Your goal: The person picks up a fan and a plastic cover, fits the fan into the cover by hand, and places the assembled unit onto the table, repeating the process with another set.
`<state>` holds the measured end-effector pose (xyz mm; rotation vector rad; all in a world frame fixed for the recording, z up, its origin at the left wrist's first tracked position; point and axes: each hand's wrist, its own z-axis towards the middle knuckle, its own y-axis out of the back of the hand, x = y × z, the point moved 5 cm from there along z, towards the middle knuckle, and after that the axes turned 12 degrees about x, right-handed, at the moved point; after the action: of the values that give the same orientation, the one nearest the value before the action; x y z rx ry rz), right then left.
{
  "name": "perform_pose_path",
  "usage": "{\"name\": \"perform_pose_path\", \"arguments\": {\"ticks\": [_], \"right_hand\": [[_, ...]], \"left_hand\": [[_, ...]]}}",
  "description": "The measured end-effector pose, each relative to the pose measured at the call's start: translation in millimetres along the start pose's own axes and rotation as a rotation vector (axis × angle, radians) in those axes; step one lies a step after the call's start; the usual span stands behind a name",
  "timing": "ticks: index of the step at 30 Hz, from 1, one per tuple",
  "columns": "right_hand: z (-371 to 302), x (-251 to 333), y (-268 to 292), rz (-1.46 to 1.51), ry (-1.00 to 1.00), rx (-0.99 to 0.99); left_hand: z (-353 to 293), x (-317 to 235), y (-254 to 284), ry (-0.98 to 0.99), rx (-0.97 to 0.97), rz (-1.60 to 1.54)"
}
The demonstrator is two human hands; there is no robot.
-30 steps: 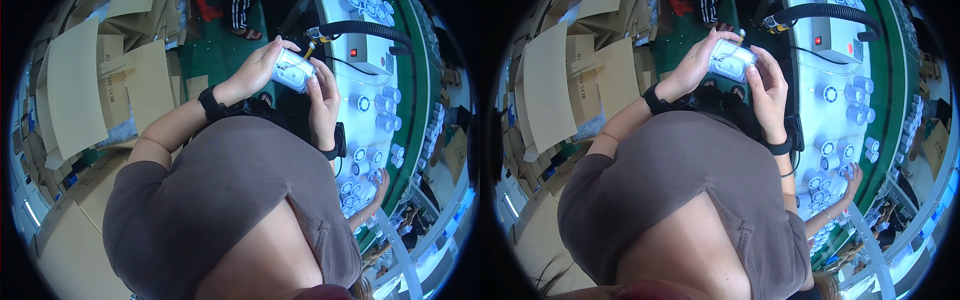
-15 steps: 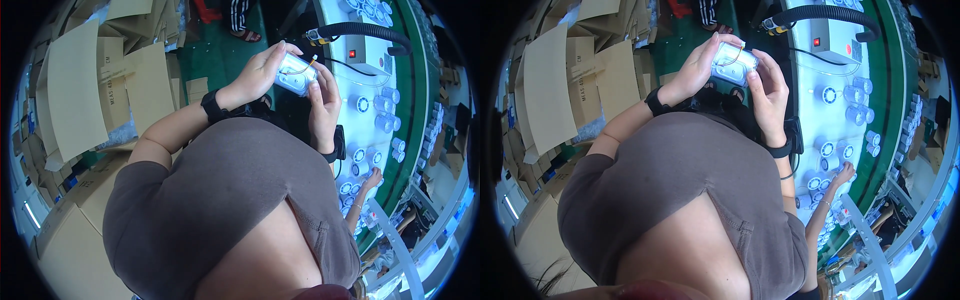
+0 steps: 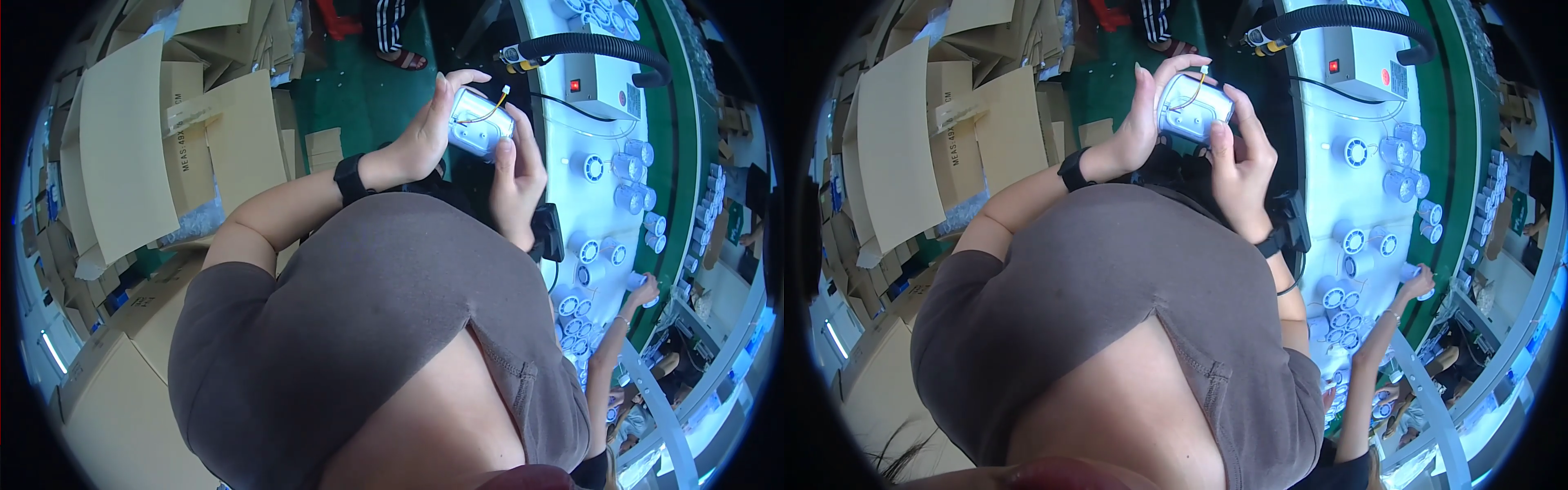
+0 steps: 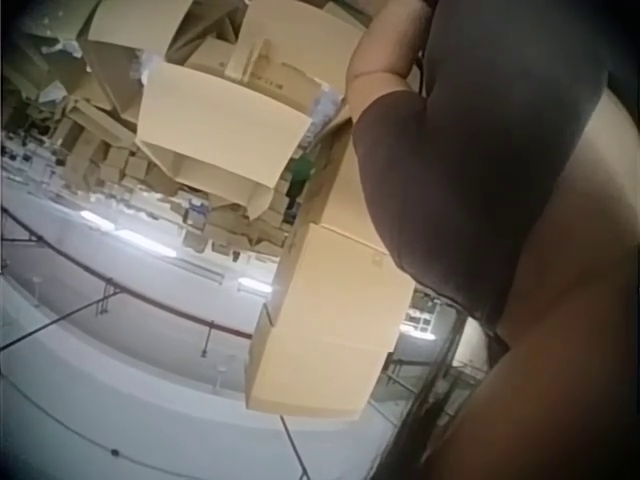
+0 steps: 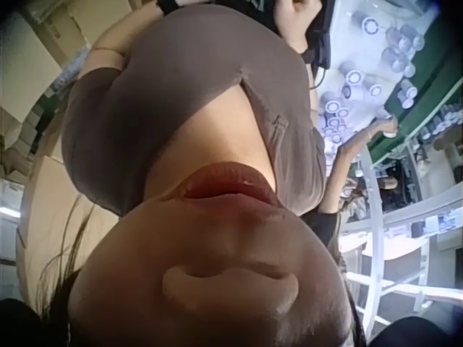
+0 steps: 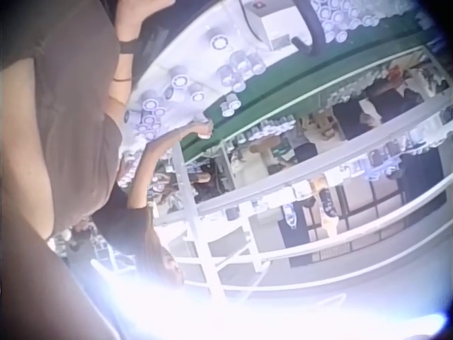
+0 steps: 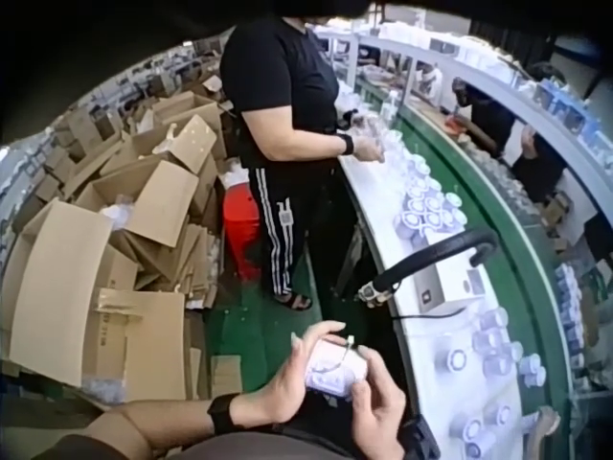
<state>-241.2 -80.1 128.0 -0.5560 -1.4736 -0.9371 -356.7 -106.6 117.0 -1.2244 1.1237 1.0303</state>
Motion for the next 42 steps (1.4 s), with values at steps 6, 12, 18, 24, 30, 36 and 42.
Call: {"name": "perform_pose_path", "arguments": {"ticks": [6, 12, 18, 24, 30, 36, 42], "right_hand": [[-1, 9, -12, -0.408, 0.428, -0.349], [7, -10, -14, -0.336, 0.243, -0.345], [9, -36, 14, -0.324, -0.055, -0.345], [-9, -62, 87, -0.316, -0.148, -0.396], [-49, -88, 281, -0.886, -0.454, -0.829], [-34, -160, 350, -1.111, -0.791, -0.475], [-43, -149, 398, -0.871, -0.840, -0.334]], "left_hand": [[9, -4, -6, 0.009, 0.083, -0.003], [23, 27, 4, -0.035, 0.203, 0.050], [63, 55, -7, 0.443, 0.328, -0.489], [103, 77, -54, 0.714, 0.459, -0.567], [148, 115, -59, 0.720, 0.491, -0.211], [194, 120, -111, 0.620, 0.534, -0.036], [247, 73, -195, 0.239, 0.629, 0.288]]}}
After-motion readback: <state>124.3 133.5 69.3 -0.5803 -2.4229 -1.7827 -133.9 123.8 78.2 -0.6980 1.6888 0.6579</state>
